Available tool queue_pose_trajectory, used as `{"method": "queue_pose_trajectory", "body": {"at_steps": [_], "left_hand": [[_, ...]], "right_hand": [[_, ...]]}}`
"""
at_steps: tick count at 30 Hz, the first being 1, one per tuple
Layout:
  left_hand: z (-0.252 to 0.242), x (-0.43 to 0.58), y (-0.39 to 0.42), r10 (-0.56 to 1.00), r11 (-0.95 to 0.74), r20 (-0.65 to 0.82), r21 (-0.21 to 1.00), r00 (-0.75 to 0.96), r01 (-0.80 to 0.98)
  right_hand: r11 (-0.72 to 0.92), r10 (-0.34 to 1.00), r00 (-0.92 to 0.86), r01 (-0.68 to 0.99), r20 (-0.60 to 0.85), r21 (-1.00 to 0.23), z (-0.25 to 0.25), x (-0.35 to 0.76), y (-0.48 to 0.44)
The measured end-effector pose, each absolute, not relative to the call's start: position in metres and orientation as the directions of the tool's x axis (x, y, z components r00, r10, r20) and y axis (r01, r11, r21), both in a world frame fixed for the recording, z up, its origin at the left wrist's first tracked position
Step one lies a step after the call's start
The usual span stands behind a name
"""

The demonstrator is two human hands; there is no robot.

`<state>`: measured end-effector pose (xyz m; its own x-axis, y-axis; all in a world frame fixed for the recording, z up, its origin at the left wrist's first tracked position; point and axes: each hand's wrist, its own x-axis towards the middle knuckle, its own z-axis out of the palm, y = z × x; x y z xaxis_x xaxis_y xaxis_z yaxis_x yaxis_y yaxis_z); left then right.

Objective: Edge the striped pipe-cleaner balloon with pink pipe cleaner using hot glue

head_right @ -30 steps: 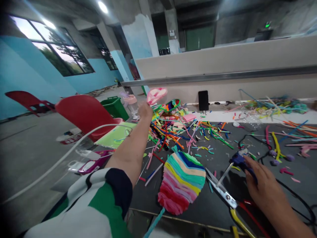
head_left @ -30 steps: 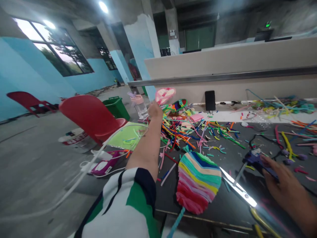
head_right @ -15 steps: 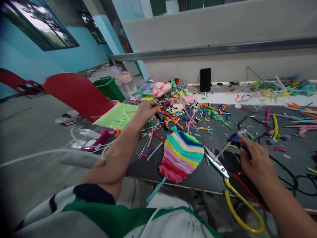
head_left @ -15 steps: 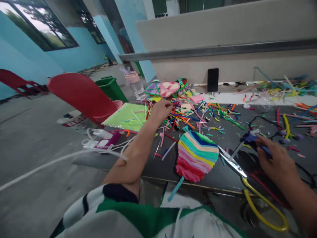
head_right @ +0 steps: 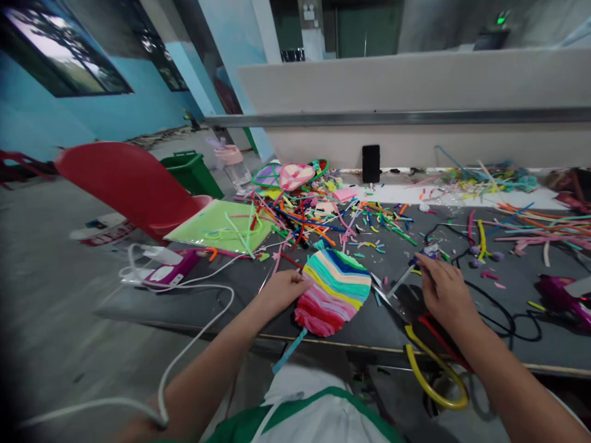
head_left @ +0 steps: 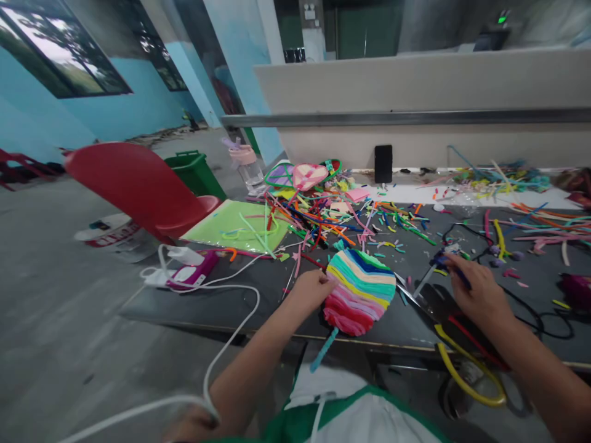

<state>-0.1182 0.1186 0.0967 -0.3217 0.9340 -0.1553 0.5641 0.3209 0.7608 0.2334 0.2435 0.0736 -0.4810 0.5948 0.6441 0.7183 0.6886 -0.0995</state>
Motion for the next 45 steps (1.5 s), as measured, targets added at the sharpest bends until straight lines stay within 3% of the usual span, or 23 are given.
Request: {"method": "queue_pose_trajectory", "body": {"at_steps": [4, 8, 10, 12, 14, 16, 19, 23, 28, 33, 35, 40, 45], "left_hand": [[0.101, -0.116, 0.120, 0.937, 0.334, -0.252, 0.853, -0.244, 0.401], [0.123, -0.122, 0.107, 0.969, 0.219, -0.229, 0.970, -0.089, -0.105], [0.136, -0.123, 0.103, 0.982, 0.147, -0.175, 0.945, -0.072, -0.292], [0.145, -0.119, 0.100, 0.986, 0.098, -0.144, 0.912, -0.087, -0.398], [0.148, -0.112, 0.098, 0.986, 0.052, -0.118, 0.885, -0.115, -0.463], [0.148, -0.104, 0.096, 0.985, -0.001, -0.084, 0.866, -0.148, -0.500], [0.144, -0.097, 0.094, 0.985, -0.043, -0.053, 0.847, -0.165, -0.529], [0.137, -0.094, 0.091, 0.984, -0.048, -0.059, 0.823, -0.168, -0.566], [0.124, -0.083, 0.078, 0.983, -0.007, -0.104, 0.801, -0.150, -0.599], [0.113, -0.070, 0.055, 0.940, 0.340, -0.287, 0.750, 0.183, -0.567], [0.112, -0.068, 0.051, 0.912, 0.409, -0.352, 0.750, 0.209, -0.520], [0.119, -0.092, 0.058, 0.951, 0.266, -0.308, 0.863, -0.031, -0.429], [0.125, -0.141, 0.067, 0.903, 0.046, -0.160, 0.959, -0.399, -0.280]], "right_hand": [[0.702, 0.627, -0.432, 0.673, 0.648, -0.231, 0.086, 0.229, 0.226], [0.591, 0.806, -0.355, 0.509, 0.473, -0.625, 0.110, 0.213, 0.188], [0.388, 0.889, -0.378, 0.328, 0.257, -0.861, 0.121, 0.197, 0.165], [0.050, 0.900, -0.435, 0.137, -0.015, -0.989, 0.127, 0.176, 0.144], [-0.266, 0.845, -0.491, -0.042, -0.212, -0.963, 0.126, 0.154, 0.128], [-0.488, 0.784, -0.532, -0.213, -0.319, -0.846, 0.120, 0.134, 0.117], [-0.610, 0.765, -0.513, -0.383, -0.390, -0.694, 0.109, 0.114, 0.108], [-0.638, 0.744, -0.548, -0.414, -0.382, -0.650, 0.109, 0.101, 0.100], [-0.515, 0.803, -0.546, -0.435, -0.239, -0.739, 0.120, 0.092, 0.097], [-0.350, 0.867, -0.479, -0.388, -0.137, -0.853, 0.123, 0.088, 0.099], [-0.309, 0.869, -0.481, -0.337, -0.119, -0.889, 0.125, 0.086, 0.100], [-0.196, 0.804, -0.594, -0.199, -0.041, -0.960, 0.127, 0.091, 0.121], [0.013, 0.907, -0.421, 0.089, -0.026, -0.996, 0.118, 0.131, 0.183]]}}
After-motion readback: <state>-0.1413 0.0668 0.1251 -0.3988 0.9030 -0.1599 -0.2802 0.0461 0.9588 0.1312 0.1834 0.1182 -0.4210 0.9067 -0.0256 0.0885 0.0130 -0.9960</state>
